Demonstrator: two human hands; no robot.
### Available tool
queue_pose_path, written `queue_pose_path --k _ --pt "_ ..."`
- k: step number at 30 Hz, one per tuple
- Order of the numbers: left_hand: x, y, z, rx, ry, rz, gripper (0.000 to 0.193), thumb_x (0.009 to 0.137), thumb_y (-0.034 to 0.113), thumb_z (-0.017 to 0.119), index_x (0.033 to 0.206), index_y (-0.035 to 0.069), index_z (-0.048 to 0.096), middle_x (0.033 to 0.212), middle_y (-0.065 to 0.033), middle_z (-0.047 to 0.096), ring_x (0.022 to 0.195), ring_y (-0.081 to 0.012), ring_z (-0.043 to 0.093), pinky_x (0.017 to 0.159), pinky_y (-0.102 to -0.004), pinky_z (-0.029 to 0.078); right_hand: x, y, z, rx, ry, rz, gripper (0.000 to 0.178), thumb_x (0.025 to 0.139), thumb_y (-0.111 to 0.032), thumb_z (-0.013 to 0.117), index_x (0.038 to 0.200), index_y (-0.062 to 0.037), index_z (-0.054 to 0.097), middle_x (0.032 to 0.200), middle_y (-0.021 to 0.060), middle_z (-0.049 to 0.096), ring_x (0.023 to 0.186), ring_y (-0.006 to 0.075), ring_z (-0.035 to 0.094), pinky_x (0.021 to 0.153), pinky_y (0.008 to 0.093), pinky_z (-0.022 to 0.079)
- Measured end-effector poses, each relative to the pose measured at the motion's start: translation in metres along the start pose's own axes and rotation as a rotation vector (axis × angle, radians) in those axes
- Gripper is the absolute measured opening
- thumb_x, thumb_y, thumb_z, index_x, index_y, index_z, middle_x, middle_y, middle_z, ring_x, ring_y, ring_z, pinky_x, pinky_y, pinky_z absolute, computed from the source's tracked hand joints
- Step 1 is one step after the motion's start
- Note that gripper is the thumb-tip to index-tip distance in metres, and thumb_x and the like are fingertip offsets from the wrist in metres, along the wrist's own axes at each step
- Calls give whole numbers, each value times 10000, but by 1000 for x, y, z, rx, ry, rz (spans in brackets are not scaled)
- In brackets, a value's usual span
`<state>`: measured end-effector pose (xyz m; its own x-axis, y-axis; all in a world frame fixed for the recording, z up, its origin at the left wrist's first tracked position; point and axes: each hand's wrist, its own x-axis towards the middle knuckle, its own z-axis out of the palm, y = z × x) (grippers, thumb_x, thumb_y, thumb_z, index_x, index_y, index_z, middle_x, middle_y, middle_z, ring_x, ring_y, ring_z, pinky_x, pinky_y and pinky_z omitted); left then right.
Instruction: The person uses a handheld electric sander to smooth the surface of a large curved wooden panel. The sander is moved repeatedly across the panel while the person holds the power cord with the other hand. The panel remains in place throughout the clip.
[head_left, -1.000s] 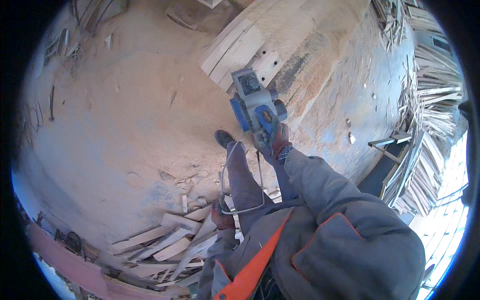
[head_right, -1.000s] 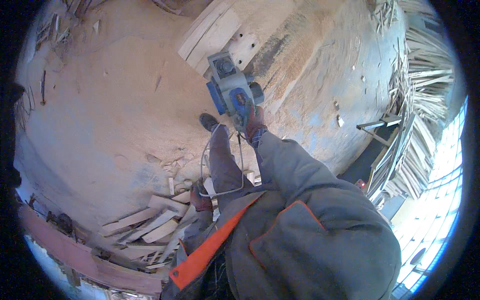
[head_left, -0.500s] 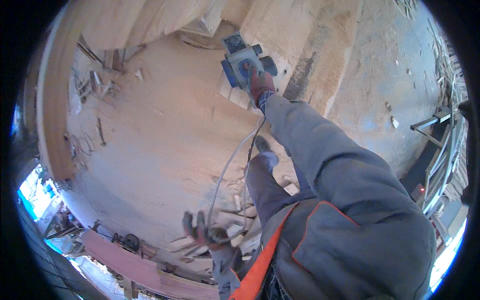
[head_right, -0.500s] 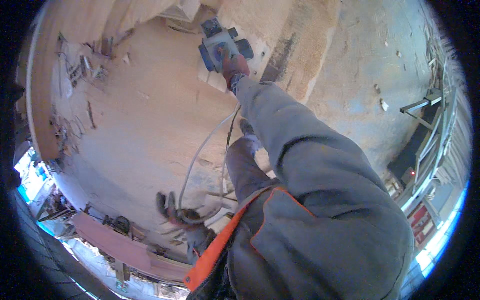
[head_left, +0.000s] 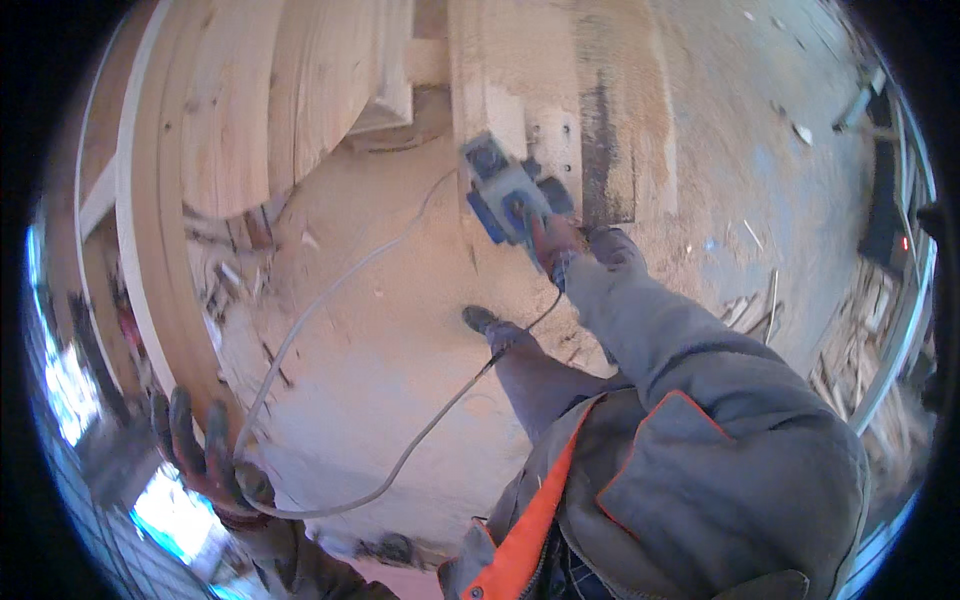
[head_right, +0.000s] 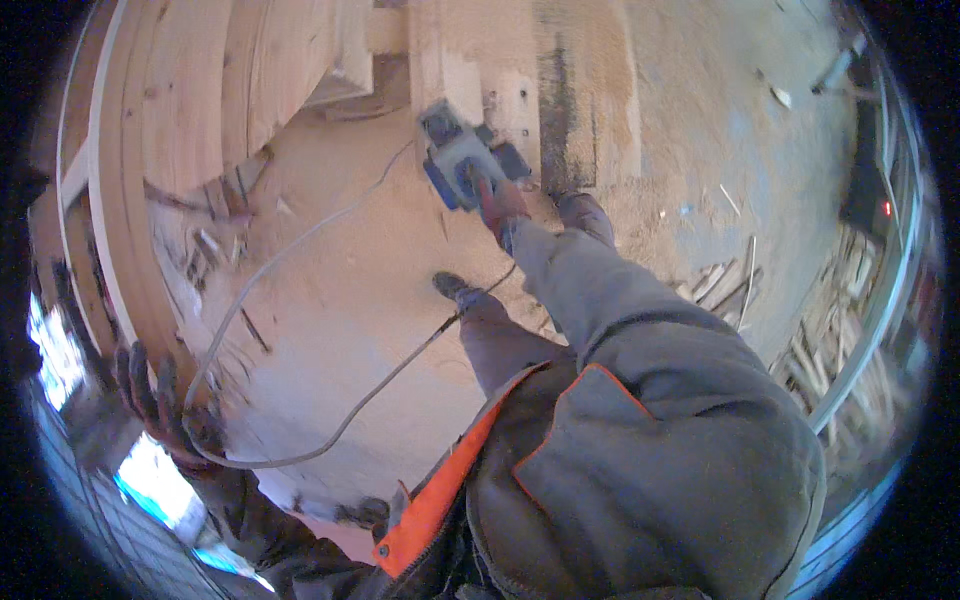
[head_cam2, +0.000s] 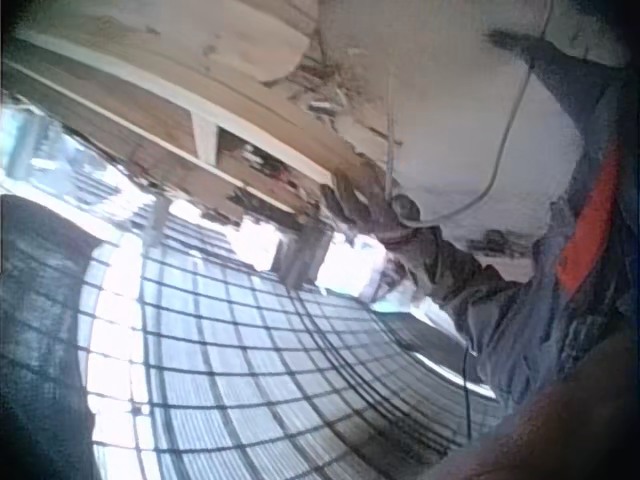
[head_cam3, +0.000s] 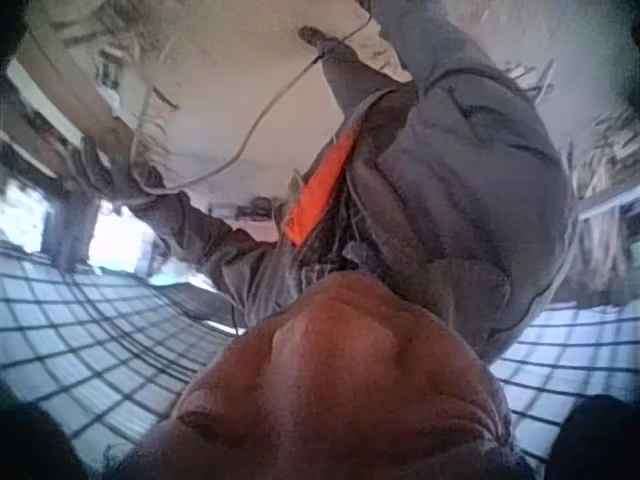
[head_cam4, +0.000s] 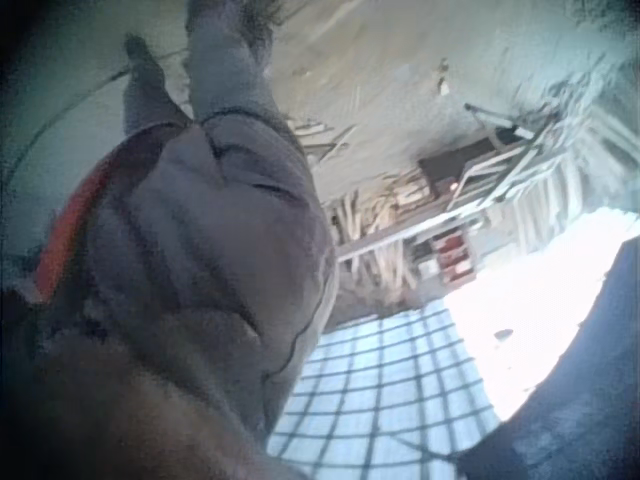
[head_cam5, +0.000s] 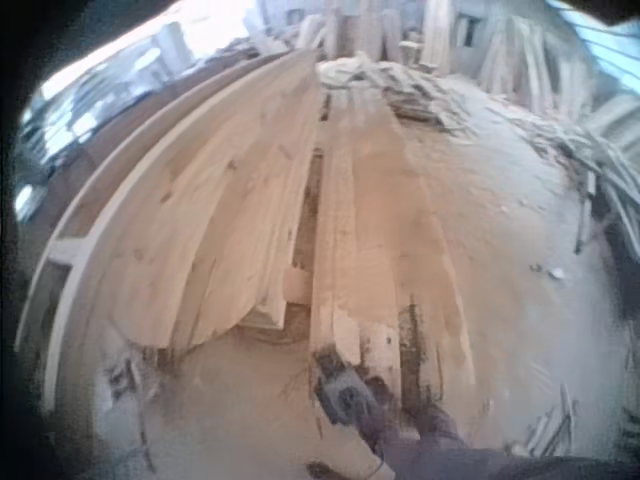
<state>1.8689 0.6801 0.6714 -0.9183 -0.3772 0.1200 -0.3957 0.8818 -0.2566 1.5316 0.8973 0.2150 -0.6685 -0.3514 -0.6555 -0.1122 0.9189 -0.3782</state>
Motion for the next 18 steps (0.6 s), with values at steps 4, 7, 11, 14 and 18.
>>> queue_pose_path --k 4,7,11,14,18 --pt "15 -28 22 -333 -191 -162 587 995 528 369 1209 107 717 1411 -174 579 1387 -432 446 1153 -595 332 -53 34 36 266 65 -6 569 984 -505 522 1223 -4 648 1104 274 678 1073 456 638 867 510 516" --pt "31 -34 8 -260 -318 102 516 949 490 448 1142 121 752 1394 -143 602 1391 -438 441 1166 -588 315 -80 29 66 313 159 33 547 999 -481 506 1197 8 653 1087 272 679 1053 459 638 852 518 508" --pt "48 -34 6 -275 -407 188 469 932 463 456 1081 144 767 1386 -102 620 1399 -445 430 1169 -593 305 -54 -20 107 463 249 131 545 1000 -481 503 1148 16 673 1067 278 684 1009 466 645 837 524 504" --pt "47 -37 9 -292 -446 148 457 972 472 439 1085 161 756 1344 -106 646 1377 -436 463 1150 -607 319 17 -68 107 601 225 56 588 979 -529 528 1114 19 691 1041 284 694 991 458 665 832 512 517" --pt "40 -38 15 -366 -517 21 401 1000 453 451 1122 192 731 1267 -109 683 1330 -427 513 1118 -655 332 105 -161 73 732 342 163 646 914 -616 594 1039 4 722 1008 245 725 922 415 707 786 493 540"
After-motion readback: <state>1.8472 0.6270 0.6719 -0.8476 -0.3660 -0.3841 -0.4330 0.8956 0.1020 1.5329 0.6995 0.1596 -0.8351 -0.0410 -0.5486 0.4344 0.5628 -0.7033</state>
